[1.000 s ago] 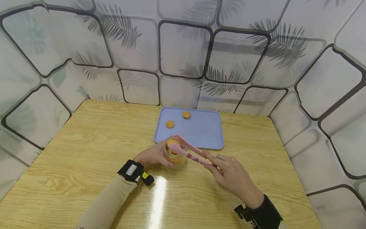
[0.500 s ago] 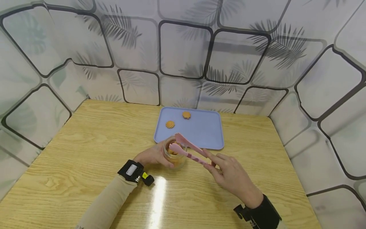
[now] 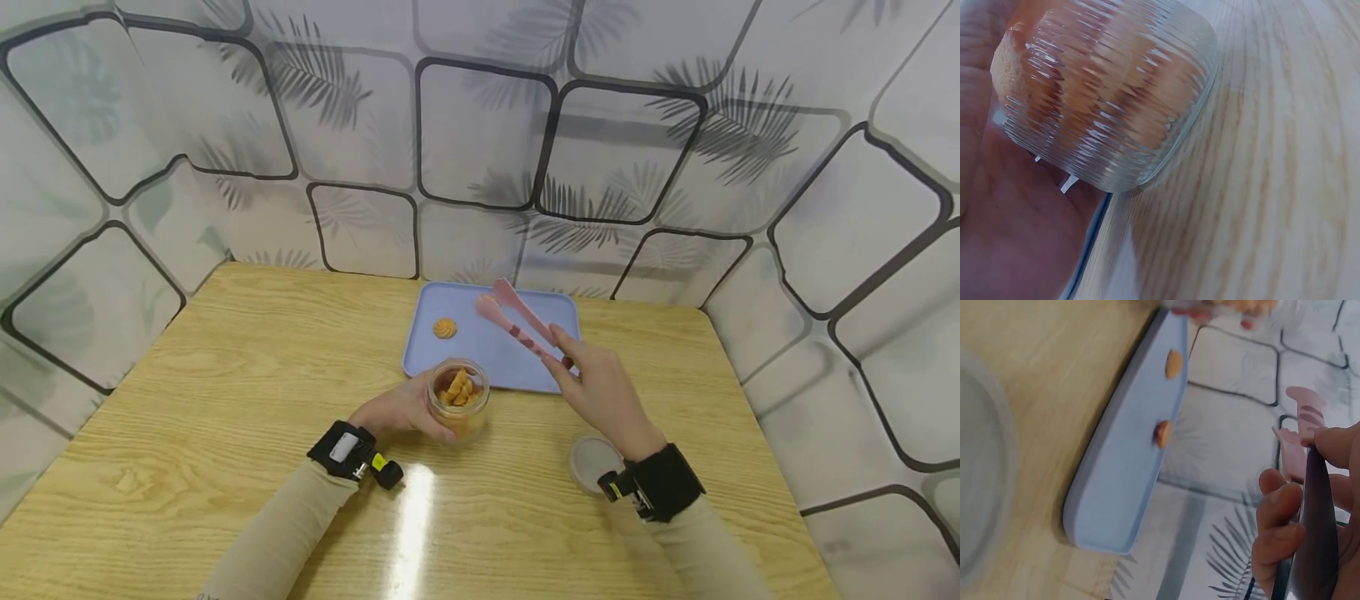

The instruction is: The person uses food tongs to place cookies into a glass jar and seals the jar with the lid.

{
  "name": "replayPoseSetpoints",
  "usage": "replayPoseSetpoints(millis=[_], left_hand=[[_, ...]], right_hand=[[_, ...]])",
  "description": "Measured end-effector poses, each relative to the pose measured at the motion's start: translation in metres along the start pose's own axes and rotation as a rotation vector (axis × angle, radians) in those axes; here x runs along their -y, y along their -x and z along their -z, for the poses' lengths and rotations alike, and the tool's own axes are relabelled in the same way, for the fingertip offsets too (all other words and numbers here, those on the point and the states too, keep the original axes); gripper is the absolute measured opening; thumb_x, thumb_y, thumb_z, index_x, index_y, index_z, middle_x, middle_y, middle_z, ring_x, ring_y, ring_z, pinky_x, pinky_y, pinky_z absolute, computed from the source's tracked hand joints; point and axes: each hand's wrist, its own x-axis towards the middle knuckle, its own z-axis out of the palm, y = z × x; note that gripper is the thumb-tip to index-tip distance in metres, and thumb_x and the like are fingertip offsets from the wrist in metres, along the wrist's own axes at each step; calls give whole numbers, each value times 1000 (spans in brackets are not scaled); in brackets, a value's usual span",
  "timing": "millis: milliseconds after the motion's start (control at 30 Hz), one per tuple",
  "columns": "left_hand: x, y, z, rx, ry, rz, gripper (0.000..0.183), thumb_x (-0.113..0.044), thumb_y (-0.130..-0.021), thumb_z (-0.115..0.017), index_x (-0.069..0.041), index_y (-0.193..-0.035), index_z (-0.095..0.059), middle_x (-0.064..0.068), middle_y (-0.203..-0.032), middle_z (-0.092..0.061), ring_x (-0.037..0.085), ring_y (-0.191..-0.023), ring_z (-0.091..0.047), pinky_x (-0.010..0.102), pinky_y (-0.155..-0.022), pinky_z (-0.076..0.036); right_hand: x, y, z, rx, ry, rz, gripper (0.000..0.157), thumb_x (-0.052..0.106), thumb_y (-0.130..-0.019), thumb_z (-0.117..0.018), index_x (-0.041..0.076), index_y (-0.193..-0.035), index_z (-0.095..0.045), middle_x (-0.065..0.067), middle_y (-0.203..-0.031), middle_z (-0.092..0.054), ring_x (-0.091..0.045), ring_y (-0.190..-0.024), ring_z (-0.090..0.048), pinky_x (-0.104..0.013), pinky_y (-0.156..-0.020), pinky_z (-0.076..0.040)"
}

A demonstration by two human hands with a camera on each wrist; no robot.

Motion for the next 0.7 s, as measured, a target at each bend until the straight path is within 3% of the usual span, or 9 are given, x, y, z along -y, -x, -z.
replayPoseSetpoints(millis=[133,333,533,700], left_hand=[[0,1,1,11,-5,9,97,4,-73,-88,-19,-152,-38,18,-154,-44,19,-141,-42,41,-122,-29],[-1,2,0,8,1,19,98,4,-73,-88,-22,-154,-37,16,-153,-46,19,-139,-44,40,-121,-32],[-3,3,0,-11,2,40,100,3,-74,-87,-25,-155,-37,11,-149,-50,20,-137,-47,39,-118,-36],[-2,3,0,-3,10,36,99,4,-74,-87,-23,-155,-36,14,-151,-48,21,-138,-46,40,-119,-34]], right_hand=[[-15,-22,-10,77,126,-80,48,22,-100,-67,1,-143,-57,-10,-88,-75,-6,-49,-35,-25,-49,-28],[-33,-44,-30,183,186,-152,51,30,-103,-62,4,-146,-55,-10,-81,-71,-12,-49,-40,-29,-50,-29],[-48,-54,-48,227,218,-178,52,32,-102,-62,5,-146,-55,-5,-67,-63,-15,-52,-45,-30,-50,-28],[-53,-56,-58,249,219,-198,51,31,-101,-64,5,-145,-57,-6,-68,-64,-16,-53,-46,-30,-50,-27]])
